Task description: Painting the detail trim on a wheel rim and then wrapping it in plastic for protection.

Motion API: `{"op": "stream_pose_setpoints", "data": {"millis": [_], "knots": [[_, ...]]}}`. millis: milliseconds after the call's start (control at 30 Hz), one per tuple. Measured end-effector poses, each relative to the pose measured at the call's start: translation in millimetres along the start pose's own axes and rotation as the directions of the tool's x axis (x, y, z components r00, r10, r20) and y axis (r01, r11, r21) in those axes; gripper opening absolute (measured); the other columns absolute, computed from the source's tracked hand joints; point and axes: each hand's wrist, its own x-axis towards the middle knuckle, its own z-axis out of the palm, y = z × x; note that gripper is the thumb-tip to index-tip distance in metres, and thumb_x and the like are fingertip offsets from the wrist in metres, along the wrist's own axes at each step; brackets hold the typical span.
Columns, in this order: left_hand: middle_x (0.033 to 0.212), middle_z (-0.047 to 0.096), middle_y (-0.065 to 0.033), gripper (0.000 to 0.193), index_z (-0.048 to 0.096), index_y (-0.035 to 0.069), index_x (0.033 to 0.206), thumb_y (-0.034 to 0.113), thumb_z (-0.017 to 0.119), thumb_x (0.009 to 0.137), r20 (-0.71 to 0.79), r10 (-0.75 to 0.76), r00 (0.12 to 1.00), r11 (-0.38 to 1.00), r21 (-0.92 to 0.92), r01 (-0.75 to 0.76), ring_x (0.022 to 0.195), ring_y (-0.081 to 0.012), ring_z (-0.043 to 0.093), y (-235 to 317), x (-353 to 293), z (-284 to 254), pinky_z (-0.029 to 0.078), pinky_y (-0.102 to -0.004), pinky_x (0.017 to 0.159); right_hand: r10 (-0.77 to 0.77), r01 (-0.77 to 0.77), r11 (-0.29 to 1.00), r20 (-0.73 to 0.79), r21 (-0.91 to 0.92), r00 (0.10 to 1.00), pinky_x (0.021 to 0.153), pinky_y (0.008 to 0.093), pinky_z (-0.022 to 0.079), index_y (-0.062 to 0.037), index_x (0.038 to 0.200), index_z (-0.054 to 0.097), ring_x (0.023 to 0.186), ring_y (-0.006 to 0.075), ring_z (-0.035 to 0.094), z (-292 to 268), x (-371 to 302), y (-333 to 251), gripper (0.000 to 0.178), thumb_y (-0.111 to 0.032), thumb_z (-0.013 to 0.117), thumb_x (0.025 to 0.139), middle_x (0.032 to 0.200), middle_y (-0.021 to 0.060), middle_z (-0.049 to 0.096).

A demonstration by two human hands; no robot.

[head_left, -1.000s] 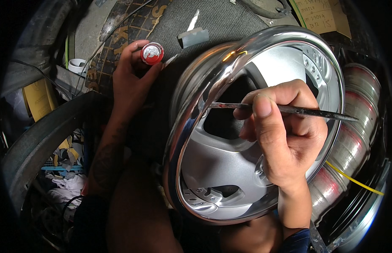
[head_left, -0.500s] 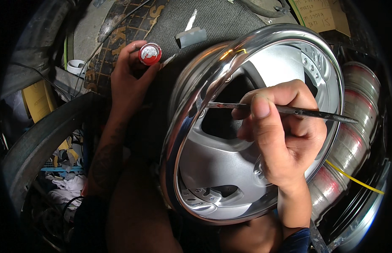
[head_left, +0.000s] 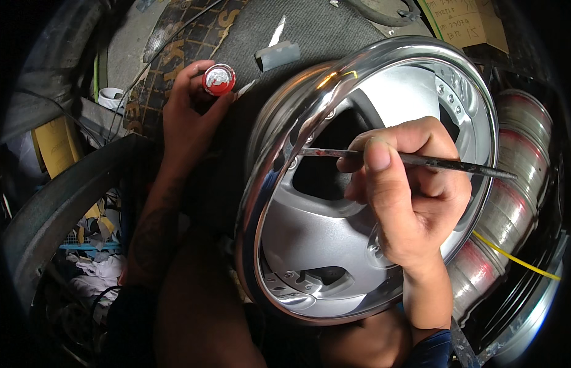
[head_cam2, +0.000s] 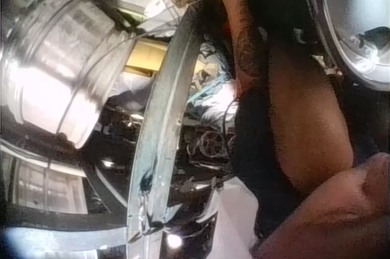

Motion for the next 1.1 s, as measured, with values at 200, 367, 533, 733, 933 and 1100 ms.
{"op": "stream_pose_setpoints", "data": {"millis": [200,367,533,733,933,1100], "knots": [[0.095,0.072,-0.005,0.053,0.052,0.006,0.131,0.009,0.079,0.085,0.0,-0.047,0.999,0.998,0.052,0.047,0.087,-0.0089,0.067,4.1,15.3,-4.7,0.053,-0.023,0.078,0.113,-0.082,0.912,-0.053,0.403,0.992,0.044,0.0206,0.043,-0.0009,0.088,0.05,0.052,0.0128,0.053,-7.0,-2.7,2.3,0.025,-0.024,0.053,0.097,0.073,0.0146,0.058],[0.078,0.064,0.0002,0.053,0.056,0.006,0.129,0.014,0.081,0.083,-0.099,0.112,0.989,0.977,0.195,-0.091,0.065,-0.0039,0.053,-8.4,13.4,-6.5,0.045,-0.0209,0.063,0.299,-0.157,0.821,-0.179,0.549,0.937,0.038,0.0224,0.026,-0.0054,0.081,0.042,0.044,0.0077,0.033,-6.6,-0.4,-2.3,0.035,-0.035,0.045,0.099,0.063,0.0071,0.045],[0.079,0.063,-0.0028,0.052,0.058,0.004,0.121,0.023,0.083,0.079,-0.149,0.106,0.983,0.928,0.371,-0.044,0.062,-0.0091,0.051,6.8,14.5,15.2,0.046,-0.025,0.06,0.211,-0.074,0.636,-0.08,0.768,0.974,0.047,0.0236,0.033,-0.0069,0.076,0.041,0.051,0.0094,0.041,-18.5,-5.4,14.5,0.034,-0.026,0.045,0.104,0.062,0.0011,0.041],[0.093,0.067,-0.0183,0.054,0.051,0.005,0.114,0.041,0.076,0.083,-0.026,0.282,0.959,0.713,0.675,-0.192,0.084,-0.0413,0.066,16.2,13.1,14.6,0.051,-0.048,0.071,0.109,-0.093,0.585,0.036,0.805,0.993,0.041,0.022,0.028,-0.0087,0.072,0.043,0.041,0.0058,0.033,-19.6,2.1,21.4,0.038,-0.029,0.046,0.104,0.054,-0.0027,0.038],[0.102,0.062,-0.0169,0.051,0.051,0.007,0.112,0.044,0.071,0.085,0.027,0.165,0.986,0.632,0.765,-0.127,0.095,-0.0415,0.062,15.6,15.1,19.3,0.048,-0.0504,0.077,0.034,-0.056,0.609,0.045,0.791,0.998,0.041,0.022,0.029,-0.01,0.073,0.045,0.043,0.0051,0.035,-17.3,3.2,31.6,0.04,-0.034,0.047,0.105,0.055,-0.0048,0.038],[0.108,0.06,-0.0167,0.038,0.053,0.008,0.114,0.037,0.062,0.091,0.085,0.164,0.983,0.632,0.756,-0.171,0.102,-0.0415,0.06,19.5,8.8,21.3,0.047,-0.0505,0.082,-0.026,0.013,0.653,0.005,0.757,1.0,0.042,0.0236,0.029,-0.0103,0.073,0.043,0.044,0.0071,0.035,-11.4,4.3,36.6,0.038,-0.032,0.048,0.105,0.057,-0.004,0.037]]}}
